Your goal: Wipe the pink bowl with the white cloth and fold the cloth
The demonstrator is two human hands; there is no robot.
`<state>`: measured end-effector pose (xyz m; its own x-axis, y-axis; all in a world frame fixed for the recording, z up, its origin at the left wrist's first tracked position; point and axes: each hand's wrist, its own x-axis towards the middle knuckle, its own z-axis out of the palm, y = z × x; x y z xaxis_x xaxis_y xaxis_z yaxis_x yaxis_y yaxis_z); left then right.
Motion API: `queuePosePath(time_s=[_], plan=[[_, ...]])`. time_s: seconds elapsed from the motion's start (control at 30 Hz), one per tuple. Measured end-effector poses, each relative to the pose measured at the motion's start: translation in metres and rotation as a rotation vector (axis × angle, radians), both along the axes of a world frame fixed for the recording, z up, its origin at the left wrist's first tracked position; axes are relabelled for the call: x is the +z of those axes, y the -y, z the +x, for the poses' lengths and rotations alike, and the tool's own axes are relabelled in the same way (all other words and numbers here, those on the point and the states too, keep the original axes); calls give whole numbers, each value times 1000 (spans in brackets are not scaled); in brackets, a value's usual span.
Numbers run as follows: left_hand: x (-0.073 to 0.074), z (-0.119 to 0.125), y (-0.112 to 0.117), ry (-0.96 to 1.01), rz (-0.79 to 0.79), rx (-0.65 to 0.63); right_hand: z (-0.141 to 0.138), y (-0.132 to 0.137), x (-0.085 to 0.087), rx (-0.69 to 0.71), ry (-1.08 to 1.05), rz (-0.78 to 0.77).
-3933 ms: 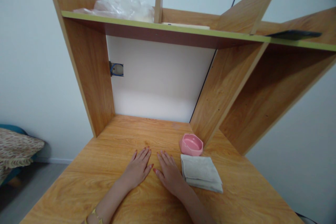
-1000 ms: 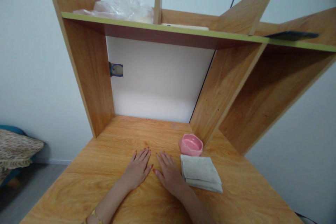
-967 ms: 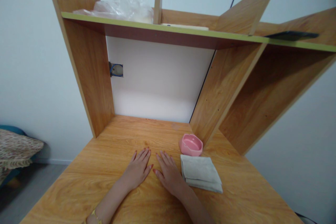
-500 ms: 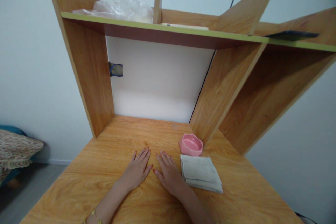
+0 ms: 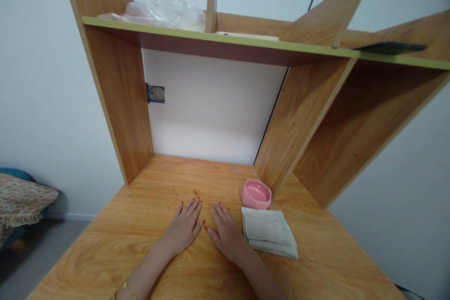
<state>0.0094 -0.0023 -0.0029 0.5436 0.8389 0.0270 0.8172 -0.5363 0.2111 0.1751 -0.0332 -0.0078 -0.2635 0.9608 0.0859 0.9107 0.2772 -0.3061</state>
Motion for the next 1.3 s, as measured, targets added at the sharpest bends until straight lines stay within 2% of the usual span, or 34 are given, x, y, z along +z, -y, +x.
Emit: queuePosePath(time_s=[0.47, 0.77, 1.3], plan=[[0, 0, 1, 3, 6, 4, 0, 0, -2, 9, -19, 24], [-4, 0, -1, 9, 19, 5, 0, 0, -1, 15, -2, 18], [-1, 1, 0, 5, 1, 5, 0, 0, -1, 5, -25, 6]])
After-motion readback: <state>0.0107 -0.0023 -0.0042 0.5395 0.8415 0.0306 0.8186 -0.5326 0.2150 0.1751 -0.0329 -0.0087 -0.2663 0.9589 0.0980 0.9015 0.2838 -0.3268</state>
